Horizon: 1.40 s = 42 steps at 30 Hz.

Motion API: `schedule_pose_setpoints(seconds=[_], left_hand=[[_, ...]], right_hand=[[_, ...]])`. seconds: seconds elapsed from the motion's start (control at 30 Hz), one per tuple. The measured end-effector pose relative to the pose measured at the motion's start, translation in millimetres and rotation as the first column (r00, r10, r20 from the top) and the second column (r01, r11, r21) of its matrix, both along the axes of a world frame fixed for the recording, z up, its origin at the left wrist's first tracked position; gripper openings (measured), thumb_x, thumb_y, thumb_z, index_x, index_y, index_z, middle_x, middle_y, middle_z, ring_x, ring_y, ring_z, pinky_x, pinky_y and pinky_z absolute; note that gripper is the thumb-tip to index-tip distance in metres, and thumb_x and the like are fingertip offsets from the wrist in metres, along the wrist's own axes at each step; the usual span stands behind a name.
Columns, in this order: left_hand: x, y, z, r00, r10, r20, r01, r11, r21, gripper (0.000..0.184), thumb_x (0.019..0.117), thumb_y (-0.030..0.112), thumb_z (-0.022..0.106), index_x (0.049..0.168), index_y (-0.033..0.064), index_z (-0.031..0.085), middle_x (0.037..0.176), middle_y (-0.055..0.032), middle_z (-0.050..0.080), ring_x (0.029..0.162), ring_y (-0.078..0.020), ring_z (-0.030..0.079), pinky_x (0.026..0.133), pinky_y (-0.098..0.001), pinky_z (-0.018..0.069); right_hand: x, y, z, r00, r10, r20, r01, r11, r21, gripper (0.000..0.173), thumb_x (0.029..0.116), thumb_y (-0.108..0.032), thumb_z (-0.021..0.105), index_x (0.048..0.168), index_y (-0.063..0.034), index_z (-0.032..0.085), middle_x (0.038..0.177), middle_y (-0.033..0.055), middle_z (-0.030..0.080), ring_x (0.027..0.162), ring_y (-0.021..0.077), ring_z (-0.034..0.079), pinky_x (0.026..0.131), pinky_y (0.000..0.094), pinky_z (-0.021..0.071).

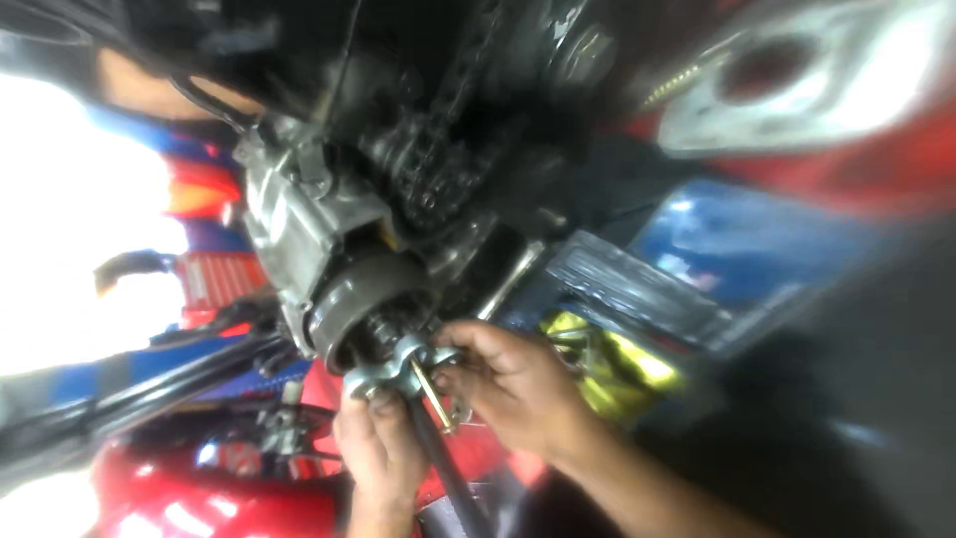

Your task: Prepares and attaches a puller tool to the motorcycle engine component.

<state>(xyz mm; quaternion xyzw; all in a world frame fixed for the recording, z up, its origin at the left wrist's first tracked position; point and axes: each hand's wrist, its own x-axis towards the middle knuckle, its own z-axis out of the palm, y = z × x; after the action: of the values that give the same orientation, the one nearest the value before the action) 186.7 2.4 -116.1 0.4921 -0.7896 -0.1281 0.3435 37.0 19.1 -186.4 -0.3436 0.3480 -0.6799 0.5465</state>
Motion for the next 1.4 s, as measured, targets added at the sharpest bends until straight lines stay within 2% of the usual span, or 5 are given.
schedule_pose_setpoints(seconds=[0.43,0.57,1.03,1.2,1.4], left_hand=[[8,-11,-11,0.974,-0.017,0.227,0.066,0.975,-0.21,0.043,0.1104,0.048,0.035,0.106,0.0143,0.061,0.087,0.005,0.067,0.083,0.0026,0.067,0.075,-0.017,0.0576],[13,-7,-10,0.981,-0.02,0.195,0.069,0.966,-0.247,0.042,0.1104,0.048,0.034,0.105,0.0158,0.06,0.088,0.0059,0.065,0.084,0.0036,0.065,0.077,-0.015,0.0552],[4,9,-6,0.991,-0.101,0.087,0.111,0.985,-0.131,0.037,0.1093,0.046,0.042,0.108,0.0171,0.064,0.094,0.0069,0.069,0.088,0.0018,0.067,0.079,-0.0177,0.0571],[-8,36,-9,0.996,-0.088,-0.017,0.09,0.992,0.089,0.036,0.1094,0.042,0.045,0.109,0.012,0.065,0.087,0.0031,0.069,0.078,-0.0007,0.067,0.071,-0.0199,0.0593],[-20,68,-9,0.983,-0.106,-0.15,0.129,0.979,0.159,0.037,0.1089,0.044,0.046,0.11,0.0122,0.066,0.089,0.0026,0.069,0.076,-0.0008,0.067,0.07,-0.0204,0.0593]], right_hand=[[10,-10,-17,0.998,0.025,0.053,-0.024,1.0,-0.02,0.023,0.099,-0.019,0.069,0.122,-0.0169,0.068,0.104,-0.0018,0.073,0.084,0.0113,0.073,0.075,0.0291,0.0658],[11,-8,-13,0.999,-0.011,0.038,0.014,0.995,-0.098,0.025,0.1021,-0.023,0.066,0.123,-0.0091,0.068,0.109,0.0021,0.073,0.088,0.01,0.072,0.077,0.0277,0.0649],[-1,12,-9,0.996,0.067,0.062,-0.062,0.995,-0.074,0.025,0.1041,-0.021,0.062,0.126,-0.0078,0.065,0.109,0.0026,0.072,0.089,0.0093,0.071,0.079,0.0258,0.0637],[-21,42,2,0.991,0.111,-0.069,-0.103,0.989,0.104,0.025,0.1037,-0.016,0.06,0.127,-0.0089,0.067,0.111,0.0001,0.074,0.093,0.0087,0.072,0.081,0.0257,0.0634],[-52,77,34,0.959,0.245,-0.141,-0.19,0.927,0.324,0.027,0.1004,-0.014,0.062,0.127,-0.0115,0.067,0.1,-0.0011,0.073,0.078,0.0088,0.069,0.068,0.0256,0.0604]])
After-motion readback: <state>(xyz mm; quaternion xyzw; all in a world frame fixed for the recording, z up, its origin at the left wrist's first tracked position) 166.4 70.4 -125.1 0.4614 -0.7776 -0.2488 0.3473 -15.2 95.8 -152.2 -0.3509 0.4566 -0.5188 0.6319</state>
